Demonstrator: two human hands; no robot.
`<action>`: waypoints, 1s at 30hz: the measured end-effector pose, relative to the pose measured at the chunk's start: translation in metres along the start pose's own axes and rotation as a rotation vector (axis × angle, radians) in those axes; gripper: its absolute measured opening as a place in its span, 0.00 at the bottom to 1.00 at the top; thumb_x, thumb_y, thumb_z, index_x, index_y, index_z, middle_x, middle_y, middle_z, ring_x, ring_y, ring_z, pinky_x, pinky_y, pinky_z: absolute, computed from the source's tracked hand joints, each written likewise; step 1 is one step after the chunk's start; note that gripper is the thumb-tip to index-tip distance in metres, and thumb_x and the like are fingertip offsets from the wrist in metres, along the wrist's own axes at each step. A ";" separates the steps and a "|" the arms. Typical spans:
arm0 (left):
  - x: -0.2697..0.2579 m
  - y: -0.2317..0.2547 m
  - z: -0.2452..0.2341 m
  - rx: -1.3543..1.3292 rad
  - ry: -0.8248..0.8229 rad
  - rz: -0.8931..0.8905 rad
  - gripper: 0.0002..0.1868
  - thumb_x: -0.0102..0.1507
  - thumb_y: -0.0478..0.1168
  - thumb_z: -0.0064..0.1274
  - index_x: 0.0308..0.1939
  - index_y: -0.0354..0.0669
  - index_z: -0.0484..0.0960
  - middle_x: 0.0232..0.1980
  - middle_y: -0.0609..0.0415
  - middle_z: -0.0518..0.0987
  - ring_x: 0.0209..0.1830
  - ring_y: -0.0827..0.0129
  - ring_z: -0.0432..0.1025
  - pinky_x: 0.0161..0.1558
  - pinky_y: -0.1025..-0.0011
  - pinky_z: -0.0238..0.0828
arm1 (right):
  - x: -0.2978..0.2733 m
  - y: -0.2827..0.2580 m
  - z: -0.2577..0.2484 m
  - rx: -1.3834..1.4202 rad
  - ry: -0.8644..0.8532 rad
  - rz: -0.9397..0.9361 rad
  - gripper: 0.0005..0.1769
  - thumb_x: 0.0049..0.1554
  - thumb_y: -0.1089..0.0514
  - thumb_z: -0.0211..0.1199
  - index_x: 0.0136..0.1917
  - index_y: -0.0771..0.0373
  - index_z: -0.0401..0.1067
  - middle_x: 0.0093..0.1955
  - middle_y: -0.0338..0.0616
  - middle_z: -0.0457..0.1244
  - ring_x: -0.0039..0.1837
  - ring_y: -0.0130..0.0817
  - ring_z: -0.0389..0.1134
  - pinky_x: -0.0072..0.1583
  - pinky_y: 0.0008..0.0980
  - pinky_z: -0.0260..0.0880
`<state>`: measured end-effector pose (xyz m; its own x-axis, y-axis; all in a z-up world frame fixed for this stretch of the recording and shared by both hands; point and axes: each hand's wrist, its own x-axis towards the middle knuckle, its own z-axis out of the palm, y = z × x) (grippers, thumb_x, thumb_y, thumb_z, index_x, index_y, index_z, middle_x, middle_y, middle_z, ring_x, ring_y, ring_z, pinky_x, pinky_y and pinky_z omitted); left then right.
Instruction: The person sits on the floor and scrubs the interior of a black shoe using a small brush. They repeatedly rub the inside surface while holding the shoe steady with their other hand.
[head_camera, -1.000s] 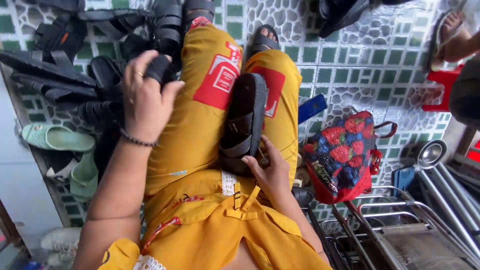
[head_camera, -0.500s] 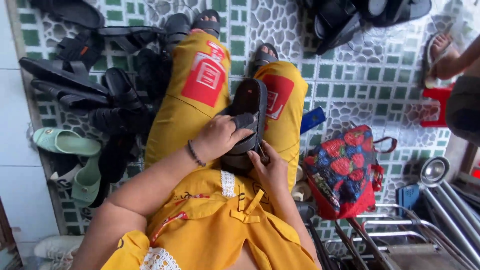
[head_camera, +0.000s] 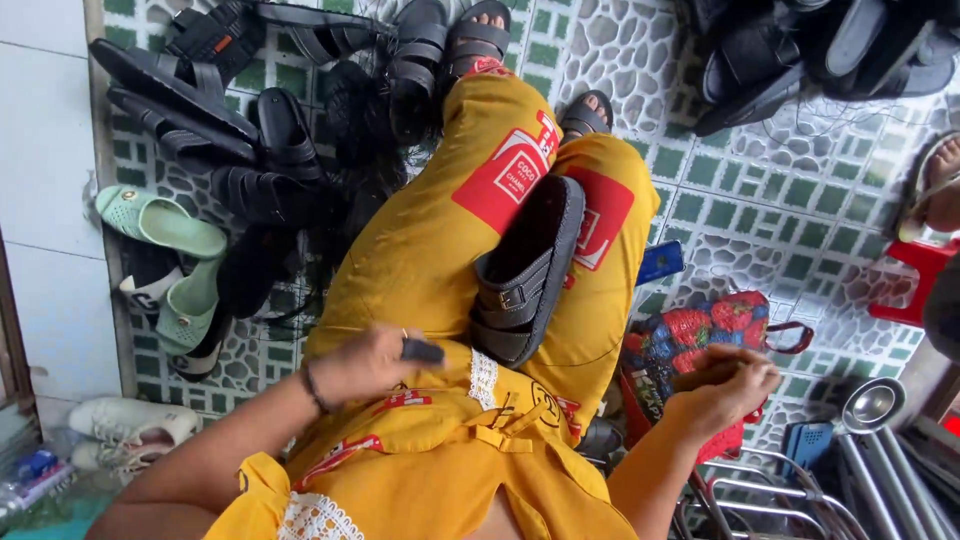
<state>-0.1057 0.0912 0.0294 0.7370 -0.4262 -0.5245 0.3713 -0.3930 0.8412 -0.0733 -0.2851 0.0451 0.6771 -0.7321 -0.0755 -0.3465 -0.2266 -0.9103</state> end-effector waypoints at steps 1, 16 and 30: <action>0.013 -0.003 -0.013 -0.002 0.004 0.001 0.06 0.59 0.41 0.57 0.29 0.46 0.83 0.25 0.55 0.82 0.23 0.71 0.74 0.34 0.76 0.74 | -0.008 0.005 0.006 0.001 -0.004 -0.003 0.14 0.67 0.46 0.38 0.43 0.50 0.58 0.33 0.39 0.61 0.31 0.23 0.60 0.35 0.15 0.57; 0.190 0.069 -0.036 0.940 0.122 0.950 0.30 0.50 0.48 0.69 0.56 0.58 0.80 0.75 0.55 0.54 0.75 0.55 0.45 0.67 0.45 0.53 | -0.049 -0.030 0.056 -0.486 -0.920 -0.434 0.21 0.56 0.65 0.55 0.63 0.57 0.72 0.43 0.56 0.66 0.36 0.50 0.69 0.37 0.41 0.69; 0.235 0.064 -0.008 0.808 -0.037 1.106 0.10 0.48 0.48 0.57 0.30 0.53 0.85 0.57 0.66 0.75 0.66 0.64 0.57 0.57 0.47 0.57 | -0.017 -0.065 0.071 -0.916 -1.098 -0.649 0.16 0.55 0.58 0.58 0.57 0.52 0.75 0.40 0.50 0.68 0.35 0.51 0.70 0.34 0.46 0.71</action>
<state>0.0957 -0.0272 -0.0393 0.4108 -0.8417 0.3503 -0.8347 -0.1927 0.5159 -0.0161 -0.2121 0.0765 0.8431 0.3560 -0.4030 0.1951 -0.9009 -0.3877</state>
